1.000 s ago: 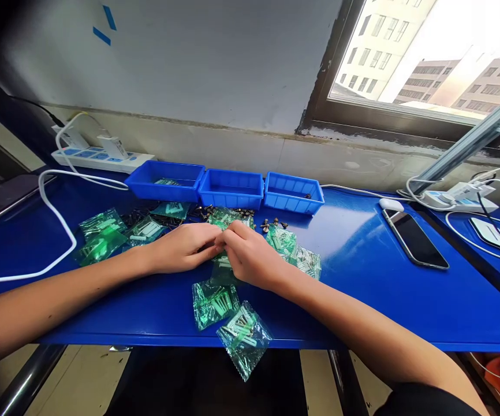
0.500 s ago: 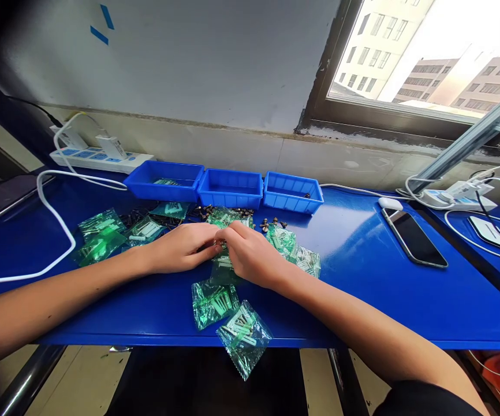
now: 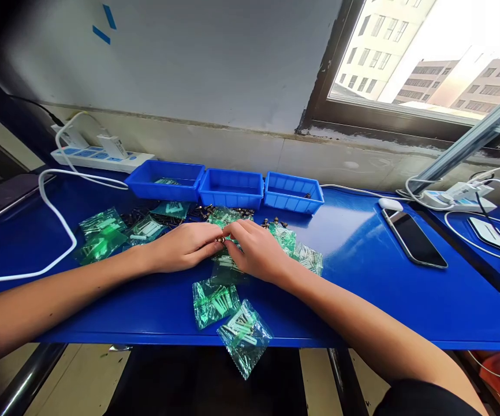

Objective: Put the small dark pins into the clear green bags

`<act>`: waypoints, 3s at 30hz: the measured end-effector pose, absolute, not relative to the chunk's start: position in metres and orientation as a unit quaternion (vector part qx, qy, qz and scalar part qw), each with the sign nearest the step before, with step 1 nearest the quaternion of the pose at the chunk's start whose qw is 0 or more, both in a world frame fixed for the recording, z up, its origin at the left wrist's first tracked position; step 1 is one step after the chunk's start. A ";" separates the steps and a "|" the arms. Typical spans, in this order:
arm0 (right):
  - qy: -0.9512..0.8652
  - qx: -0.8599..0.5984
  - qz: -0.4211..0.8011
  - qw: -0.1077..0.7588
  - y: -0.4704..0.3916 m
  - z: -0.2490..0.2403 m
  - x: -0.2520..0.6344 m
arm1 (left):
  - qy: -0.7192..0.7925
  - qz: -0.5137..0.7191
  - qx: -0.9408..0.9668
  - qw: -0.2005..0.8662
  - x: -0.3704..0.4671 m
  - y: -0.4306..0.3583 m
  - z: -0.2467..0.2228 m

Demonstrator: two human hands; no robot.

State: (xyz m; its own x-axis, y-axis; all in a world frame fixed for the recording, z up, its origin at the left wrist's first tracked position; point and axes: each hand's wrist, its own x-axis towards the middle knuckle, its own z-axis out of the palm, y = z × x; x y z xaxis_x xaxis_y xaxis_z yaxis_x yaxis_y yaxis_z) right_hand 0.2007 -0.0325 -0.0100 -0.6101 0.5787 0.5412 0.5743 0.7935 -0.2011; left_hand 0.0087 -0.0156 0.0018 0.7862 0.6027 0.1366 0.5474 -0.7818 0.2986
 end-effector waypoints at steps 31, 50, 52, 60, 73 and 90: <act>-0.903 -0.326 0.006 0.279 -0.029 -0.009 0.203 | 0.330 0.124 0.927 0.132 0.010 -0.018 0.004; -0.894 -0.326 -0.022 0.305 -0.029 -0.009 0.202 | 0.339 0.113 0.927 0.114 0.010 -0.016 0.003; -0.894 -0.326 -0.021 0.308 -0.029 -0.009 0.202 | 0.341 0.111 0.927 0.113 0.010 -0.016 0.003; -0.897 -0.314 -0.013 0.311 -0.028 -0.009 0.203 | 0.340 0.110 0.929 0.099 0.010 -0.017 0.004; -0.900 -0.309 -0.029 0.306 -0.026 -0.010 0.203 | 0.330 0.118 0.930 0.108 0.009 -0.016 0.002; -0.900 -0.312 -0.033 0.302 -0.026 -0.010 0.204 | 0.329 0.117 0.930 0.111 0.009 -0.017 0.002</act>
State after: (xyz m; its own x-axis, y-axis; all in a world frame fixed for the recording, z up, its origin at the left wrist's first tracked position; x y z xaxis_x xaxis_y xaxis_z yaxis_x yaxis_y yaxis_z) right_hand 0.2037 -0.0260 -0.0102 -0.6224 0.5419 0.5648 0.5821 0.8028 -0.1288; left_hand 0.0094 -0.0167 0.0023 0.7558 0.6387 0.1443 0.5866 -0.7583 0.2844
